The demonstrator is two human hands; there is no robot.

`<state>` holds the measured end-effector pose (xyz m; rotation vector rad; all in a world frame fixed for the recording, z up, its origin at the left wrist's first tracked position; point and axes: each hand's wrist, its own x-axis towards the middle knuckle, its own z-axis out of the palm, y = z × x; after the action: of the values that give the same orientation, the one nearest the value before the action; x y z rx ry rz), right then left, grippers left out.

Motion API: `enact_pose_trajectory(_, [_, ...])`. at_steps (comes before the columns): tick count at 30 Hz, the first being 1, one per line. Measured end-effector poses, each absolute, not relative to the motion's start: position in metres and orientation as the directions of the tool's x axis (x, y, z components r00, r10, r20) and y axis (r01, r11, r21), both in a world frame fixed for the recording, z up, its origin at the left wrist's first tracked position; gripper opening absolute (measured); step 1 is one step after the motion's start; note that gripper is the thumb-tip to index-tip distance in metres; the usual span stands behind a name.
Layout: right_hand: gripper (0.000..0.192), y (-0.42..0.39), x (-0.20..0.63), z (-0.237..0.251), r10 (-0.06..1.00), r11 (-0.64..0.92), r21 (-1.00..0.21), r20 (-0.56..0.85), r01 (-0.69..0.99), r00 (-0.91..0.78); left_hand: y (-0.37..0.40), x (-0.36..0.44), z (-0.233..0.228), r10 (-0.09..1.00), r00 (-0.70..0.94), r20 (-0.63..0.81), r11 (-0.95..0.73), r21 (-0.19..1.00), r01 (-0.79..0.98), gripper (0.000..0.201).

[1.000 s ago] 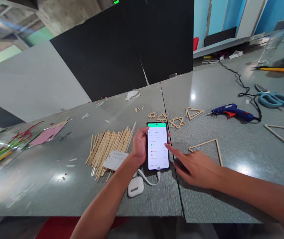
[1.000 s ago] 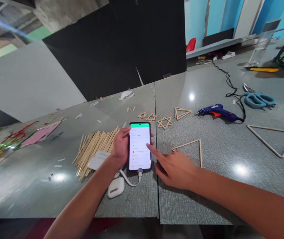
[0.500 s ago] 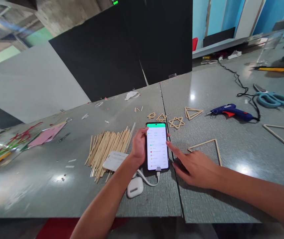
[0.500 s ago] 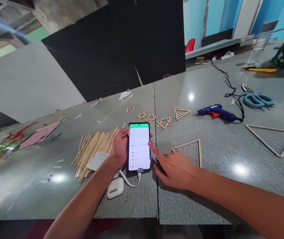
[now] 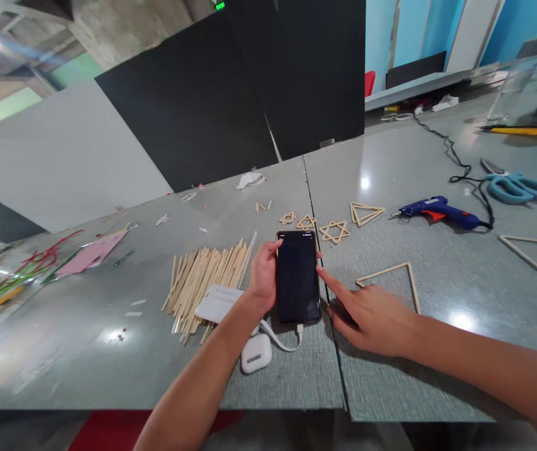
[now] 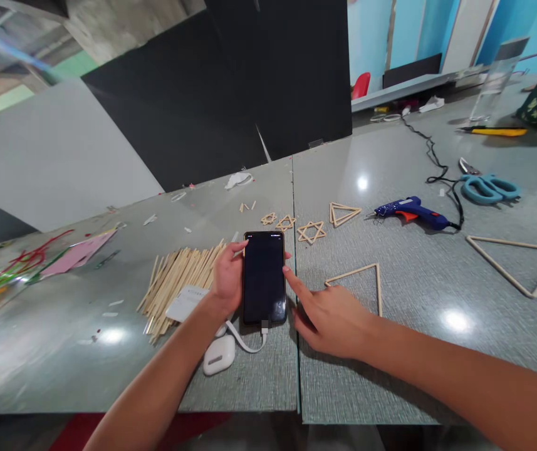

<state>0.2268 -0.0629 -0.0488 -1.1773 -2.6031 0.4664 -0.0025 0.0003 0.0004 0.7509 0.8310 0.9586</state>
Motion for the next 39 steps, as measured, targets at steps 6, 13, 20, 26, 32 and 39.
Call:
enact_pose_trajectory(6, [0.082,-0.0635,0.2274,-0.0482,0.756,0.639,-0.364,0.131,0.678,-0.642,-0.0002,-0.0008,0.0006,0.914,0.311,-0.261,0.373,0.842,-0.389,0.063])
enact_pose_trajectory(13, [0.082,-0.0628,0.2279,-0.0492,0.748,0.647,-0.372,0.141,0.666,-0.648,0.0006,-0.0028,-0.0019,0.911,0.334,-0.244,0.370,0.841,-0.395,0.065])
enact_pose_trajectory(20, [0.083,-0.0630,0.2267,-0.0484,0.757,0.632,-0.354,0.096,0.689,-0.646,0.0007,-0.0030,-0.0030,0.911,0.340,-0.235,0.364,0.846,-0.390,0.065])
enact_pose_trajectory(26, [0.083,-0.0630,0.2278,-0.0480,0.752,0.641,-0.367,0.128,0.674,-0.646,0.0010,-0.0036,-0.0024,0.910,0.336,-0.240,0.368,0.843,-0.392,0.065])
enact_pose_trajectory(32, [0.081,-0.0633,0.2273,-0.0469,0.759,0.629,-0.363,0.096,0.688,-0.644,0.0015,-0.0040,-0.0021,0.906,0.341,-0.250,0.377,0.842,-0.385,0.064])
enact_pose_trajectory(39, [0.083,-0.0630,0.2272,-0.0491,0.758,0.631,-0.367,0.109,0.683,-0.643,0.0013,-0.0045,-0.0026,0.908,0.348,-0.233,0.370,0.836,-0.405,0.063])
